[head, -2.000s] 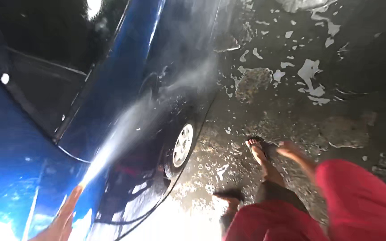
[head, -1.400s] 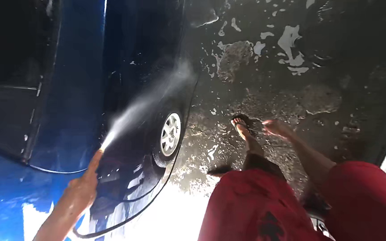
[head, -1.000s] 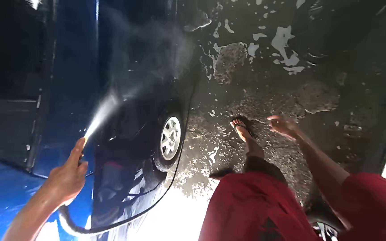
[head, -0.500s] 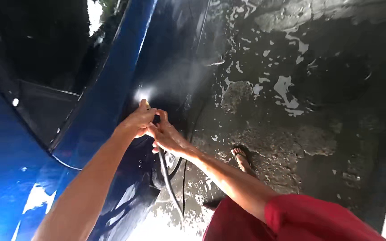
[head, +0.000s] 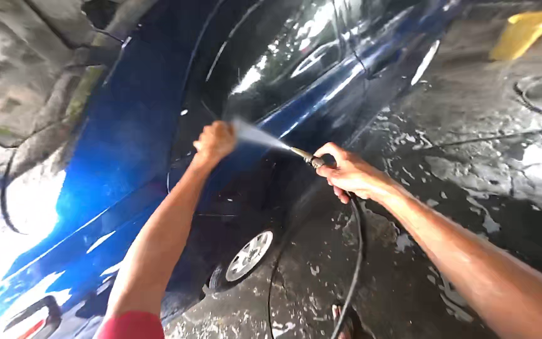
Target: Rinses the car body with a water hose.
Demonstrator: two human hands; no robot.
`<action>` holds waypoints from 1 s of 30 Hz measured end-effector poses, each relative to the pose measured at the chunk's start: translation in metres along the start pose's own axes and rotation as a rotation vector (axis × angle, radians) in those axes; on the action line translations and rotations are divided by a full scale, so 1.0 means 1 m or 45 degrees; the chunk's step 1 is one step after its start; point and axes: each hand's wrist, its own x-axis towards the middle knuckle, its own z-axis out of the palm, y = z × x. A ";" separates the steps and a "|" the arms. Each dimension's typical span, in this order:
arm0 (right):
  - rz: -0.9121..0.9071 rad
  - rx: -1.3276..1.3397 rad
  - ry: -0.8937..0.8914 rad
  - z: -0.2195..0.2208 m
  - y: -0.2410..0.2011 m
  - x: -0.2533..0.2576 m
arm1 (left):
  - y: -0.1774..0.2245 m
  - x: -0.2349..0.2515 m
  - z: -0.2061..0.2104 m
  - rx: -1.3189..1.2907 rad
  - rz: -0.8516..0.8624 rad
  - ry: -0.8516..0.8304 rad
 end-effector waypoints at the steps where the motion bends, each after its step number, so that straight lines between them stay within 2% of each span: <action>1: -0.040 -0.110 -0.012 0.001 -0.016 -0.001 | -0.030 0.004 -0.022 -0.015 -0.061 0.173; 3: -0.151 -0.317 -0.023 0.005 -0.049 -0.003 | -0.092 0.013 -0.061 -0.050 -0.143 0.472; 5: -0.246 -0.443 -0.054 0.009 -0.087 -0.004 | -0.149 0.022 -0.092 -0.084 -0.181 0.645; 7: -0.243 -0.530 -0.181 0.011 -0.131 -0.005 | -0.193 0.032 -0.110 -0.084 -0.208 0.690; 10: -0.285 -0.624 -0.305 0.024 -0.192 -0.012 | -0.222 0.041 -0.119 -0.114 -0.250 0.657; 16: -0.459 -0.638 -0.135 0.052 -0.303 -0.021 | -0.201 0.069 -0.099 -0.075 -0.330 0.736; 18: -0.406 -0.576 -0.107 0.057 -0.334 -0.018 | -0.199 0.084 -0.099 -0.026 -0.283 0.801; 20: -0.309 -0.488 -0.045 0.061 -0.356 -0.010 | -0.197 0.102 -0.100 -0.003 -0.140 0.835; 23: -0.235 -0.498 0.050 0.063 -0.381 -0.004 | -0.187 0.125 -0.103 -0.067 0.058 0.949; 28: -0.323 -0.685 0.071 0.056 -0.397 0.010 | -0.182 0.137 -0.096 -0.008 0.108 1.038; 30: -0.421 -0.657 0.218 0.048 -0.396 0.026 | -0.184 0.138 -0.096 -0.002 0.130 1.054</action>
